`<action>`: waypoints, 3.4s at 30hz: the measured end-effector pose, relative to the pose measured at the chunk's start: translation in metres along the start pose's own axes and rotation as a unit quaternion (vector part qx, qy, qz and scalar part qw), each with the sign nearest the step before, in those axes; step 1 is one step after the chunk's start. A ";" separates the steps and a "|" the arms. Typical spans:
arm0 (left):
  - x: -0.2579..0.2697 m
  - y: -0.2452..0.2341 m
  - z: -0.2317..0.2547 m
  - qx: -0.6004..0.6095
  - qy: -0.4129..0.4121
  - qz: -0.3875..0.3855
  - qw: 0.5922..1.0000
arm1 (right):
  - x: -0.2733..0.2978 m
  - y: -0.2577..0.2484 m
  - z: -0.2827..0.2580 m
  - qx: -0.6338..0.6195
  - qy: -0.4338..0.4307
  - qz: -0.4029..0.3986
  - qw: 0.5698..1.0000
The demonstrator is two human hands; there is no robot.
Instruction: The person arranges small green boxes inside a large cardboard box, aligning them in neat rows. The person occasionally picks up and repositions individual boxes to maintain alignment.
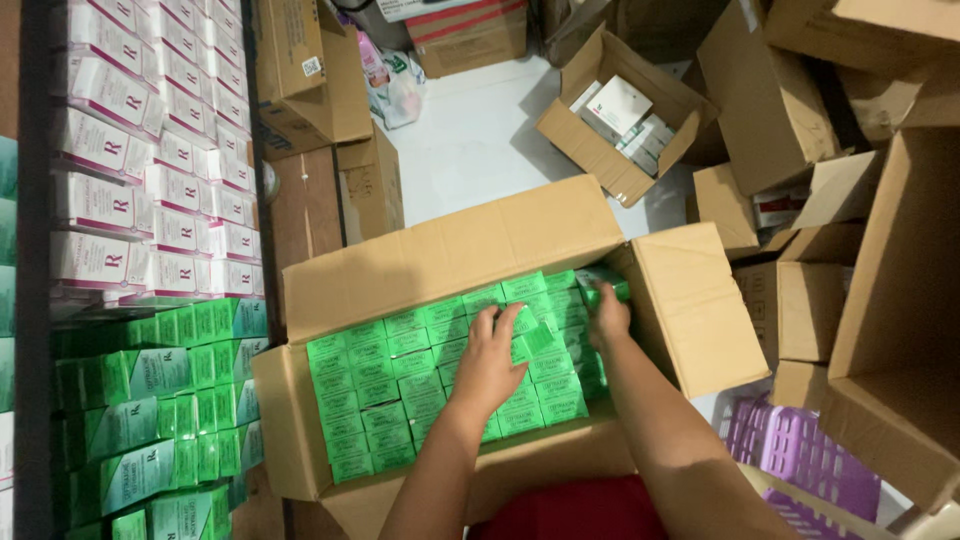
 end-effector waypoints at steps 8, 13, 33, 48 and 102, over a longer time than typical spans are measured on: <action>-0.004 0.002 0.003 -0.020 0.008 -0.001 1.000 | -0.003 -0.003 0.005 0.174 0.053 -0.106 0.978; -0.003 0.004 0.001 -0.020 0.001 -0.010 1.000 | -0.003 0.006 0.010 0.078 0.083 -0.185 0.976; -0.005 0.000 0.004 -0.019 -0.030 -0.036 0.999 | -0.015 0.033 -0.003 -0.038 0.063 -0.217 0.973; -0.013 -0.001 0.003 -0.052 -0.030 -0.006 0.998 | 0.001 0.029 -0.008 -0.108 0.038 -0.179 0.977; -0.014 0.019 0.040 0.006 0.043 -0.033 0.999 | -0.033 0.020 0.042 0.029 0.143 -0.155 0.977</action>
Point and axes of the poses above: each hand's wrist, its own x-axis away from the middle knuckle, its own y-axis out of the palm, z = x × y, the point moved 7 cm from there along -x, towards the middle knuckle, and after that the axes turned 4 degrees about -z, right-handed, at the moved point
